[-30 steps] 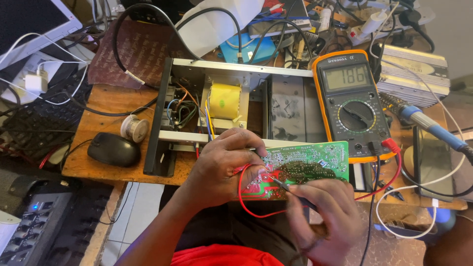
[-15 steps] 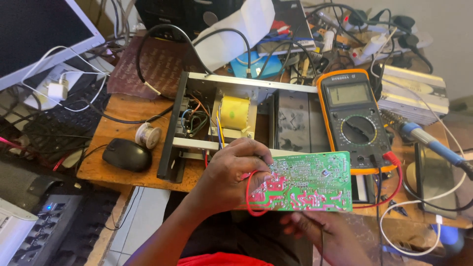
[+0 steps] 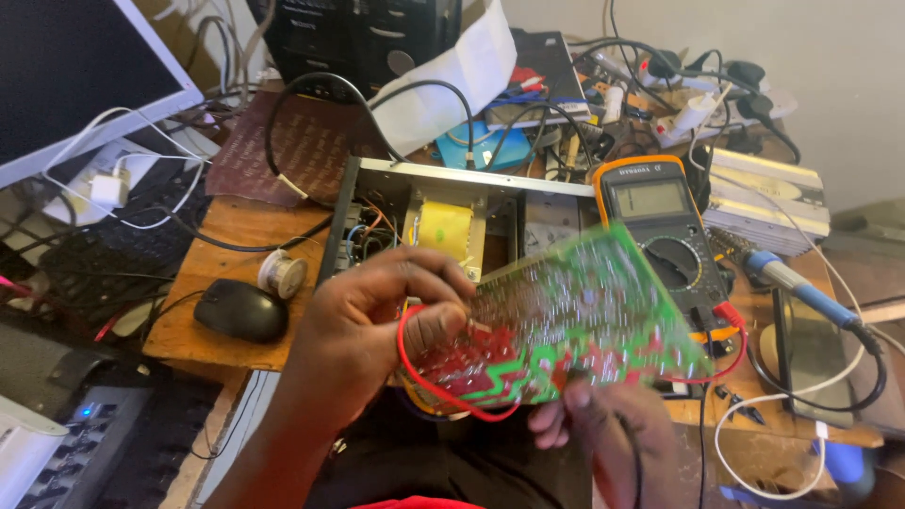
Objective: The person holds a green circuit board and uses a multimeter to test various points on the board. They then use a soldering iron to apply heat and solder to specific components on the circuit board.
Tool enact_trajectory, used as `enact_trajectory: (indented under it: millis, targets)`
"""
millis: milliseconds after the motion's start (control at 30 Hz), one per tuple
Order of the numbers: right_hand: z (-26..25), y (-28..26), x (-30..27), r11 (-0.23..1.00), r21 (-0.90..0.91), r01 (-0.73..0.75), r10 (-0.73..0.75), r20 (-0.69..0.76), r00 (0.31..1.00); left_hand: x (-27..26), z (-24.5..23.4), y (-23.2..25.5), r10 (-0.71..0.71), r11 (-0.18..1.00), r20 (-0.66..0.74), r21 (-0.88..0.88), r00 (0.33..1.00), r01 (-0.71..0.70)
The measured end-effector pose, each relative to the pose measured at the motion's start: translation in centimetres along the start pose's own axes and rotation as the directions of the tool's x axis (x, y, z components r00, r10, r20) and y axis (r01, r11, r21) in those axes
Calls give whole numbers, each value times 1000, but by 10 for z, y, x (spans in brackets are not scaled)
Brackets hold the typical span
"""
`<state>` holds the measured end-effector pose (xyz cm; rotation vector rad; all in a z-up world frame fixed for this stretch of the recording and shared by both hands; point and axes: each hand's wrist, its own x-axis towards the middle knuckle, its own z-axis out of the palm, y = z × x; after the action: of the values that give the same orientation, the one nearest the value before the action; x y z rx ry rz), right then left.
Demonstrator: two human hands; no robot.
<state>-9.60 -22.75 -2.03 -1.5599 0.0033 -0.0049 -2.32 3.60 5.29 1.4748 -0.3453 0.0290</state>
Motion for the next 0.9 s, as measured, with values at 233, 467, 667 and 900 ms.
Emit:
enact_trajectory:
  millis: [233,467,667,900]
  targets:
    - [28,-60,57,970,-215,-109,69,-184,980,18,-16,3,-181,971,-96,-172,979,163]
    - [54,-80,79,963,-140,-230,159,-393,906,-7,-22,-11,114,955,-78,285,990,-88]
    - [61,-59,75,994,-48,-93,65,-413,908,-15,-7,-29,189,951,-70,260,979,-165]
    - [53,-43,40,994,111,23,29,-440,897,-11,2,-37,188,945,-52,283,981,-166]
